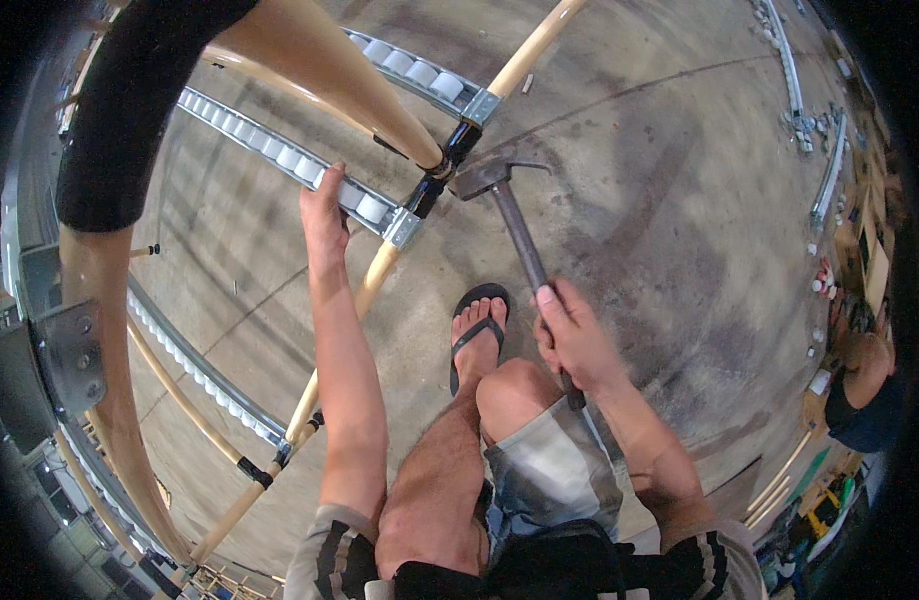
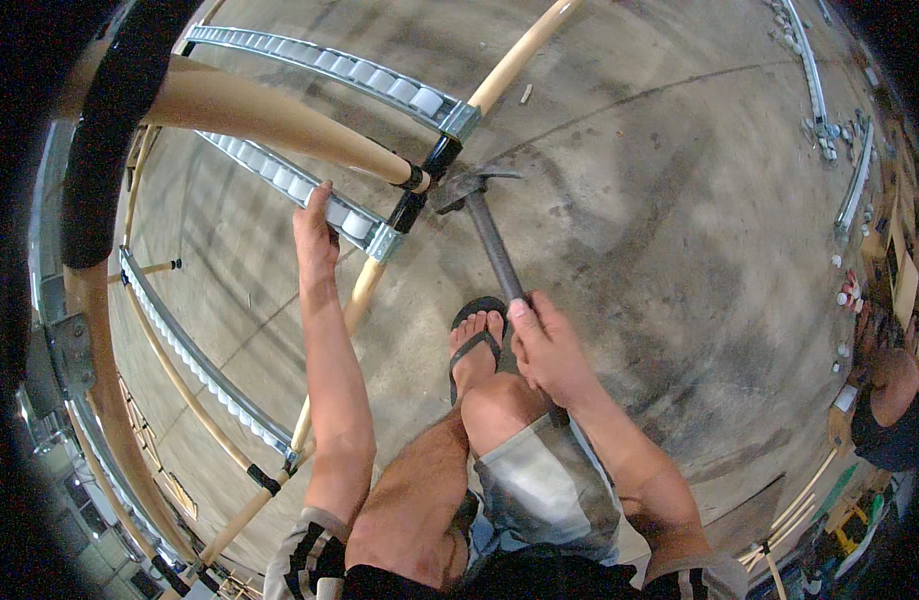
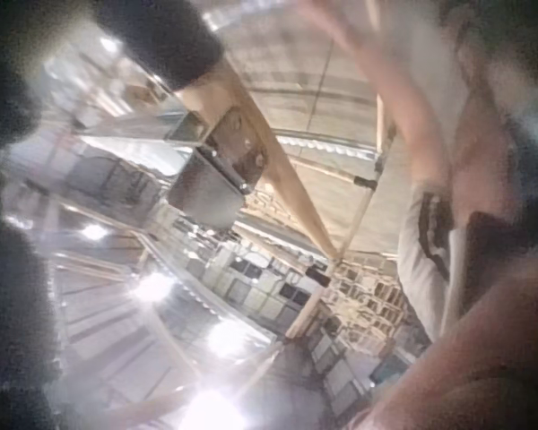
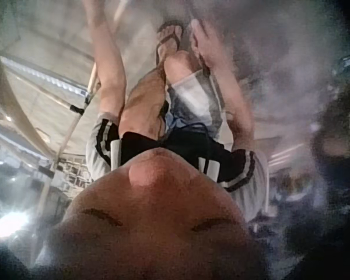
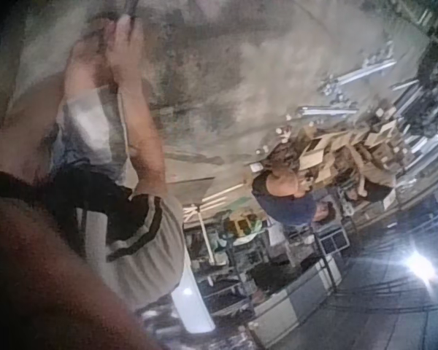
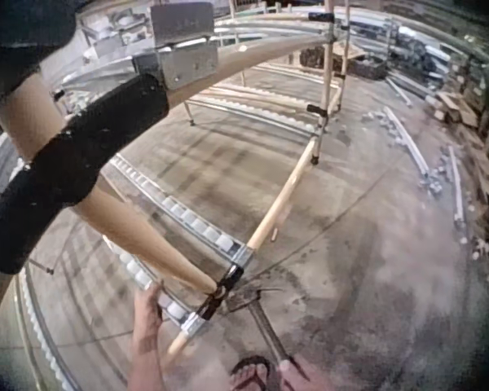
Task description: The person uses a hammer to secure metal brackets onto a large pipe frame structure. They strike the metal components to ensure a tight fit, moving along the assembly to repeat the process on different joints.
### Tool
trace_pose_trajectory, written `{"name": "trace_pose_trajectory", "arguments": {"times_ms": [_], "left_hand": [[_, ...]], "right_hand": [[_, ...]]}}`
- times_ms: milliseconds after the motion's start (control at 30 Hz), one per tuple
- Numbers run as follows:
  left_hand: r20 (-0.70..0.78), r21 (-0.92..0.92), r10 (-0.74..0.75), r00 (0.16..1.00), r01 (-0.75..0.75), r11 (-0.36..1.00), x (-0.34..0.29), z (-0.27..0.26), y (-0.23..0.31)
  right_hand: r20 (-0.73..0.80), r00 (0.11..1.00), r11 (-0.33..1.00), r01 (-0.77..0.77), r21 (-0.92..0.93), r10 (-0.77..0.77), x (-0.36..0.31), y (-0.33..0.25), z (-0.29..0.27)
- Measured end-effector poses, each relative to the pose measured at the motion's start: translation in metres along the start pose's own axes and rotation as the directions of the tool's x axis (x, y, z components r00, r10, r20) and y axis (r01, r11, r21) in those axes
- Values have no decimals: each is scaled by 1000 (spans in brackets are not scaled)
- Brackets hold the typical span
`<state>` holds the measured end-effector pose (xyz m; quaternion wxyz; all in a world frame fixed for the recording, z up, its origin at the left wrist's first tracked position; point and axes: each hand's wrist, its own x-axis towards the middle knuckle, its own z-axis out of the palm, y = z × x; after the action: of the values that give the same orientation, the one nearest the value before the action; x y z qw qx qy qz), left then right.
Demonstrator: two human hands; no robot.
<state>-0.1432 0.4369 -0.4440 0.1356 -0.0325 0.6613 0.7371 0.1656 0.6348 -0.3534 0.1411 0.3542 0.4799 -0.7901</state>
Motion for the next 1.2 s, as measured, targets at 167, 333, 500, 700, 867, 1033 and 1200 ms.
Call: {"name": "trace_pose_trajectory", "arguments": {"times_ms": [167,333,500,700,867,1033,1200], "left_hand": [[10,14,-41,999,40,999,0,-4,2],[14,50,-112,994,112,993,3,-7,3],[38,115,-149,988,144,983,1,-7,12],[43,130,-125,991,118,984,3,-8,9],[48,123,-138,989,131,984,-1,-7,11],[47,159,-170,984,161,974,-3,-9,16],[73,112,-106,992,97,989,1,-8,10]], "right_hand": [[42,997,998,-65,-15,65,0,-12,-9],[150,985,995,-74,-64,83,3,-7,-7],[66,997,994,-41,-103,48,1,-12,-6],[38,999,994,-16,-112,20,6,-10,-17],[49,998,957,60,-285,-48,4,-8,-14],[76,944,600,264,-755,-321,-26,-10,-26],[229,792,432,521,-736,-566,-28,-55,23]]}}
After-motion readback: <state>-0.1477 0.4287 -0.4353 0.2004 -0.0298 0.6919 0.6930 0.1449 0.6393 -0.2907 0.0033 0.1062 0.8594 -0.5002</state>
